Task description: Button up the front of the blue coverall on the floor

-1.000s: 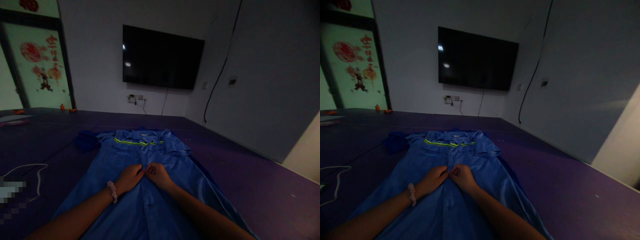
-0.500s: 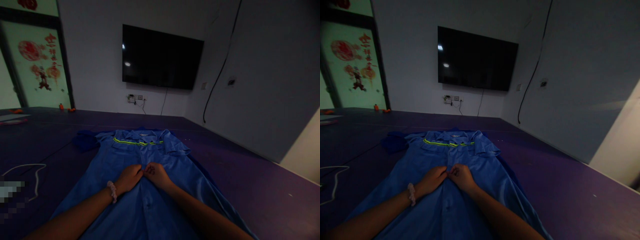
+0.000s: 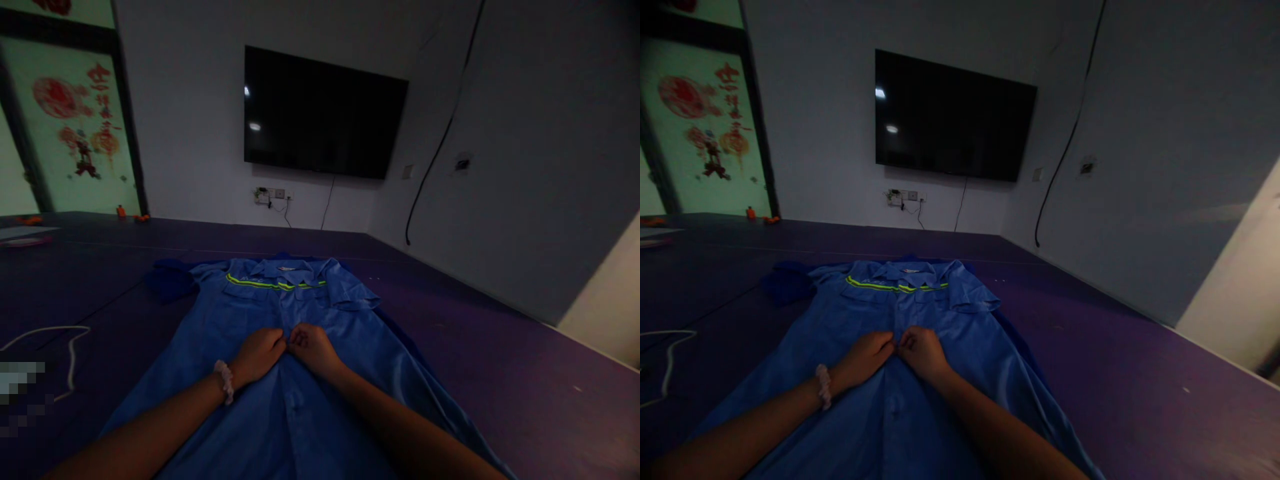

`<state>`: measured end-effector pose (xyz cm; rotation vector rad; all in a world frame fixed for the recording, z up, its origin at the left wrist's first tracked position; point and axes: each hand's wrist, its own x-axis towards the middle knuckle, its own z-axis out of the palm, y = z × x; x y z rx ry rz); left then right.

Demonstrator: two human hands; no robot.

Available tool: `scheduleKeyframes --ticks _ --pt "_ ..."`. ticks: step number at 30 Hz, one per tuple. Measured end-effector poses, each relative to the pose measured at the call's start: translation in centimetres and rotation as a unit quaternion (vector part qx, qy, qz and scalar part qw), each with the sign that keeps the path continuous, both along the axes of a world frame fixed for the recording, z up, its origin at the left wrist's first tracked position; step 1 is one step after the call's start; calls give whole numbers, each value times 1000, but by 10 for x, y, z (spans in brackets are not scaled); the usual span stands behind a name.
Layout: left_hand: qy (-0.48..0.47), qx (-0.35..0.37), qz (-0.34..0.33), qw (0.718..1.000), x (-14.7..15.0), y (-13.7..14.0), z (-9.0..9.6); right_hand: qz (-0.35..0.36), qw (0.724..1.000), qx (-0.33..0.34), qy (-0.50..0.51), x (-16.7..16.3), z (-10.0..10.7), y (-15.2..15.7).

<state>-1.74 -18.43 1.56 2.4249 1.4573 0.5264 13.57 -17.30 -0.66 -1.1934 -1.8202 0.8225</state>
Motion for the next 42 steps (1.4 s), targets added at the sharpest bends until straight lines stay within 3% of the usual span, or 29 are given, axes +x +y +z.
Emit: scheduleKeyframes --ticks 23,42 --pt "-13 -9 24 1000 -1 1 -1 21 997 48 -50 1 5 -6" --pt "-56 -21 20 998 -3 4 -2 54 997 33 -37 6 3 -3"
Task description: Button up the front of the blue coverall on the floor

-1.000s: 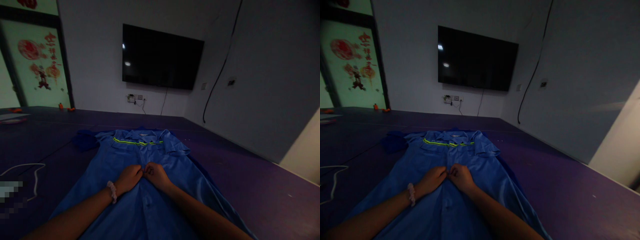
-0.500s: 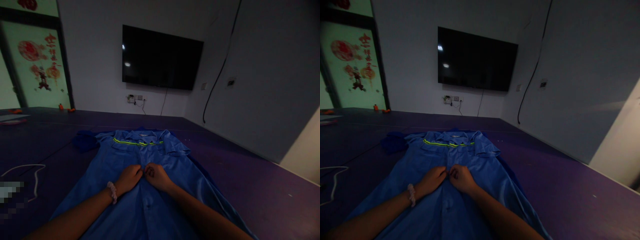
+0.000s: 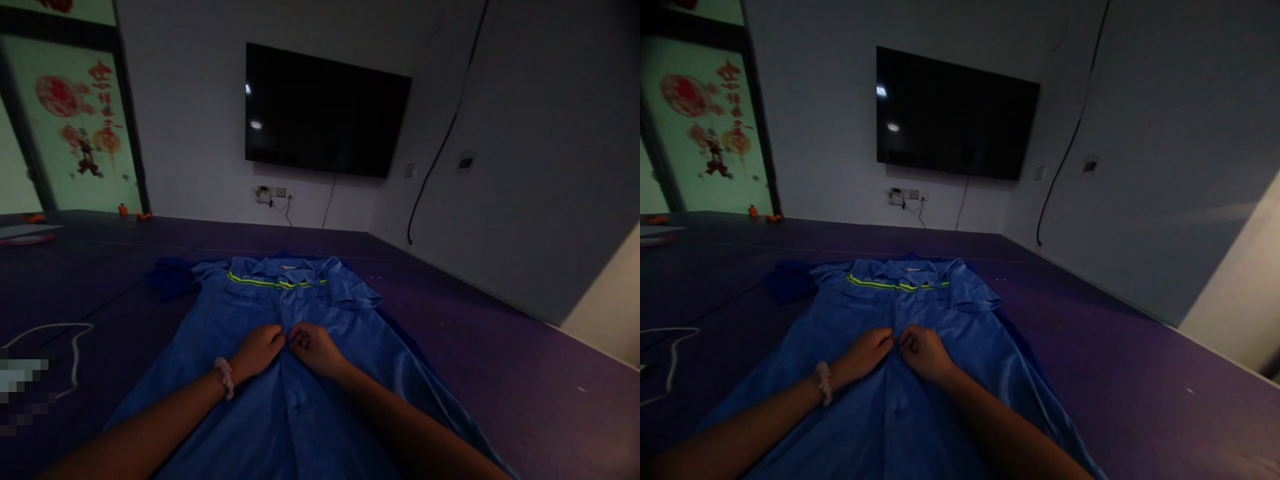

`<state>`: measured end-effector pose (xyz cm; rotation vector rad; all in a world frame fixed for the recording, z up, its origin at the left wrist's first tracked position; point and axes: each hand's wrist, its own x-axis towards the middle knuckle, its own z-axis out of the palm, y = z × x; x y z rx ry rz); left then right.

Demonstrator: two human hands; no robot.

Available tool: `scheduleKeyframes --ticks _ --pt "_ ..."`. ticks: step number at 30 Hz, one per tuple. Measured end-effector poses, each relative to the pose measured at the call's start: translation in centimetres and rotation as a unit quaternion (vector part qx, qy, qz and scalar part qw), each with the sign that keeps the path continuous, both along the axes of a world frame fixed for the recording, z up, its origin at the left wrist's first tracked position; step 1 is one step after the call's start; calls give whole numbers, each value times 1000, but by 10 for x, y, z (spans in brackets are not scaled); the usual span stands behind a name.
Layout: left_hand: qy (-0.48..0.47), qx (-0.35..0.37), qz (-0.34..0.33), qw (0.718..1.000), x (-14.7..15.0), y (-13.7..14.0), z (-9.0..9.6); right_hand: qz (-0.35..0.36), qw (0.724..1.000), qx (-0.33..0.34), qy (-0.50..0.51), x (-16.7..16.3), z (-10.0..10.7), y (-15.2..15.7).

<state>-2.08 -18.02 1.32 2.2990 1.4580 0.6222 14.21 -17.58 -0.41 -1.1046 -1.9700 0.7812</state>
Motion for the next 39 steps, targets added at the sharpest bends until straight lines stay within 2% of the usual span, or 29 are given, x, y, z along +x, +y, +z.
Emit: scheduleKeyframes --ticks 22,39 --pt "-67 -18 -4 998 -1 10 -10 -19 1000 12 2 0 1 -4" --pt "-104 -26 1 994 -1 9 -10 -29 1000 9 -5 0 2 -4"
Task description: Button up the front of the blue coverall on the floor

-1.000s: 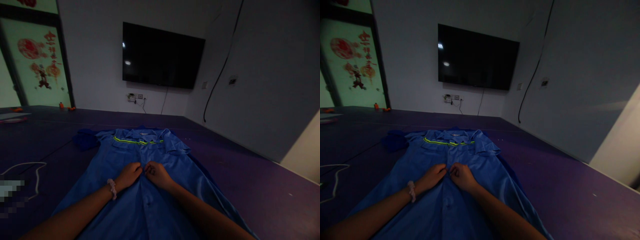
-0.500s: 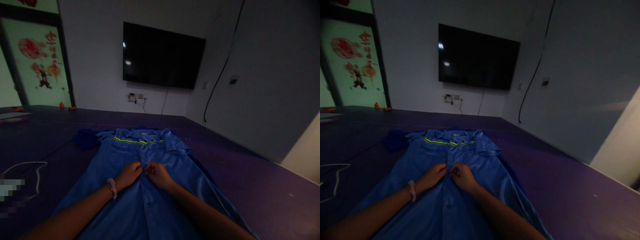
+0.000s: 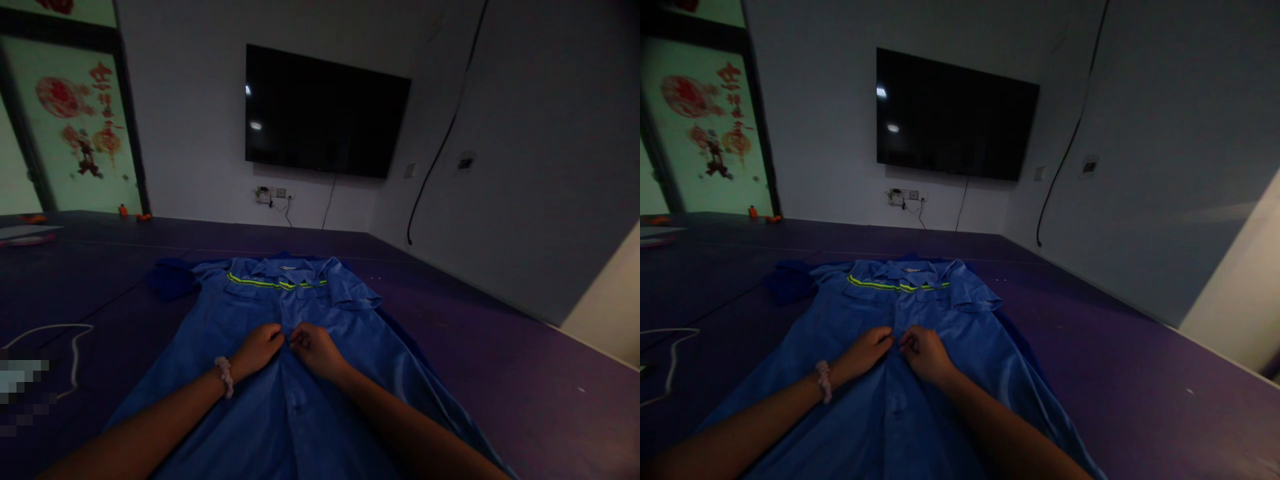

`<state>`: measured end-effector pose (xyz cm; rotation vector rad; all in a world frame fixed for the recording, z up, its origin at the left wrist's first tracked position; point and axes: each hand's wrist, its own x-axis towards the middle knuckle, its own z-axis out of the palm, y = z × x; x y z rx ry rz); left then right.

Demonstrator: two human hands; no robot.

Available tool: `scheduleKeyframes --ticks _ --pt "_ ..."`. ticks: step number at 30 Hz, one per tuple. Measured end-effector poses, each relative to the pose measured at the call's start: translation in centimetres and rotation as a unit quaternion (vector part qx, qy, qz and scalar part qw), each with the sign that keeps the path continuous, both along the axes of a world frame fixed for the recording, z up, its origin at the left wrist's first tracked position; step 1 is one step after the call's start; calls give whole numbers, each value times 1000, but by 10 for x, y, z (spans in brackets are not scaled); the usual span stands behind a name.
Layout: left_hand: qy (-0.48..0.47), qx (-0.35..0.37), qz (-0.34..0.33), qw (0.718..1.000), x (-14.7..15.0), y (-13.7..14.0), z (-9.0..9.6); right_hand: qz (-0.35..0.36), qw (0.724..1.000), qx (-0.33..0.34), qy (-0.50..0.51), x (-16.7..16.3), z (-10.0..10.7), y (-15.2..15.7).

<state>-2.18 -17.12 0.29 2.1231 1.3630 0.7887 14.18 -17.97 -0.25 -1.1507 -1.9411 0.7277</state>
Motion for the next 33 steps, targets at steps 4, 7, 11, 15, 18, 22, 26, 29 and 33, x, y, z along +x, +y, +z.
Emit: scheduleKeyframes --ticks 4,7,11,15,18,22,26,29,33 --pt "-3 1 0 1000 0 0 0 3 1000 -8 -1 0 0 0" --pt "-1 1 0 1000 0 1 -1 8 1000 -7 -1 0 0 1" --pt "2 4 0 1000 1 1 -1 15 1000 -11 3 0 3 1" --pt "5 3 -3 1000 1 -2 2 27 999 -25 24 1 3 1" --pt "8 2 -5 1000 1 -2 3 30 999 -29 26 1 2 2" --pt "12 1 -3 1000 1 0 2 31 999 -32 26 2 0 4" --pt "13 2 -4 1000 1 -1 1 29 999 -30 19 2 -2 5" --pt "9 3 -3 1000 1 -2 1 30 999 -26 22 2 -3 5" --pt "7 3 -6 1000 1 -2 2 26 999 -28 21 1 -2 4"
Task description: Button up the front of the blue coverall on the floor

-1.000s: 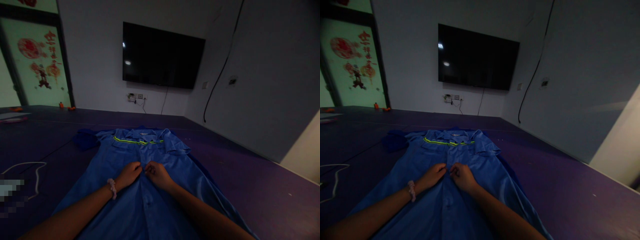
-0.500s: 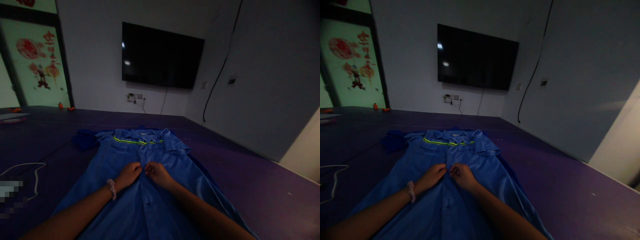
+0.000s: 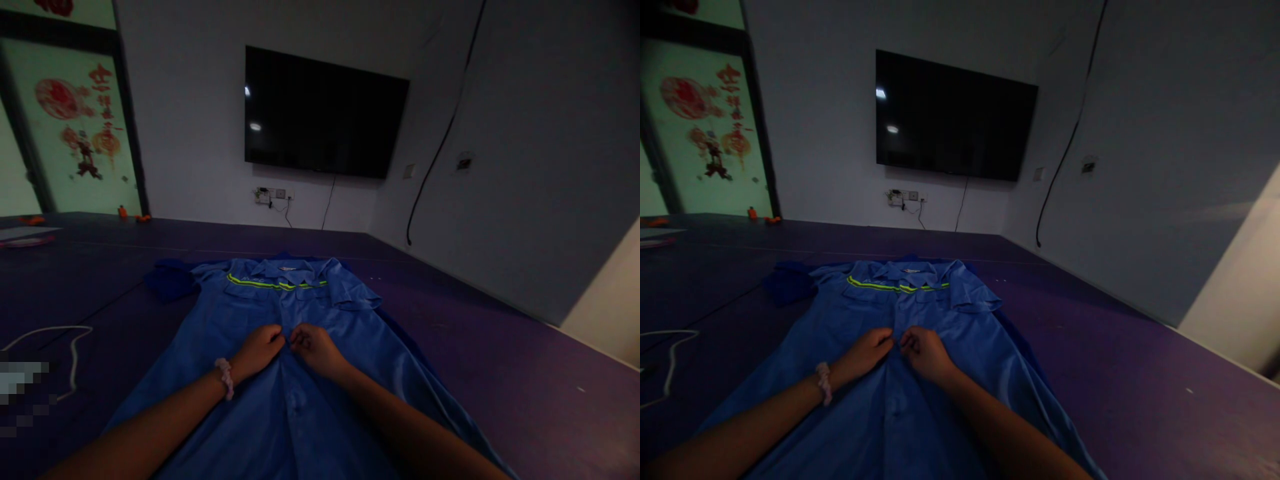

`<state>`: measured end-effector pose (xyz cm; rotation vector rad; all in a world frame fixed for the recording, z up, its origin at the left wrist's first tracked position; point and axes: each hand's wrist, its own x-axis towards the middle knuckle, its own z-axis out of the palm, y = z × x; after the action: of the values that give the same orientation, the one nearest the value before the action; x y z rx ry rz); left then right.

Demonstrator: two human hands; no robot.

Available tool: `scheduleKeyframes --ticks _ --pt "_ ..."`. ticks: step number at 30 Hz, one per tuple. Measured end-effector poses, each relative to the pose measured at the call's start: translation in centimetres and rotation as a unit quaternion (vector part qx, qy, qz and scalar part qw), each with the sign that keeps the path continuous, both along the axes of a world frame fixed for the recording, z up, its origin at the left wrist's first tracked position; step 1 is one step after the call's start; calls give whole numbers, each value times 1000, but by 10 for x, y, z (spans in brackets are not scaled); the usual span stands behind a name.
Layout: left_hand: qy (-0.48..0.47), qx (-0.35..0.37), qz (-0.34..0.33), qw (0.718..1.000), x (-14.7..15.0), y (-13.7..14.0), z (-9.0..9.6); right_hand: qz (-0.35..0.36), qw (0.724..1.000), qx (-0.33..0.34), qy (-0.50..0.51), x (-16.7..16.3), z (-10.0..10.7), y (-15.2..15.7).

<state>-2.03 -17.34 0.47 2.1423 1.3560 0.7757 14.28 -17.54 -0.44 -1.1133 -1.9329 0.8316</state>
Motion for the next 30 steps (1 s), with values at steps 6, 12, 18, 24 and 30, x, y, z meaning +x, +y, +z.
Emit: scheduleKeyframes --ticks 6,12,18,24,30 --pt "-4 1 -4 1000 0 1 -1 -7 1000 1 -1 0 -1 1" --pt "-7 6 -6 1000 -1 0 0 -11 1000 3 -4 0 -1 1" --pt "-6 6 1 1000 0 0 0 -15 1000 9 -16 -1 2 -3" --pt "-4 3 2 1000 -1 1 0 -14 1000 12 -18 -1 5 -5" --pt "-3 7 0 1000 0 -3 3 -28 998 38 -31 -2 5 -5"
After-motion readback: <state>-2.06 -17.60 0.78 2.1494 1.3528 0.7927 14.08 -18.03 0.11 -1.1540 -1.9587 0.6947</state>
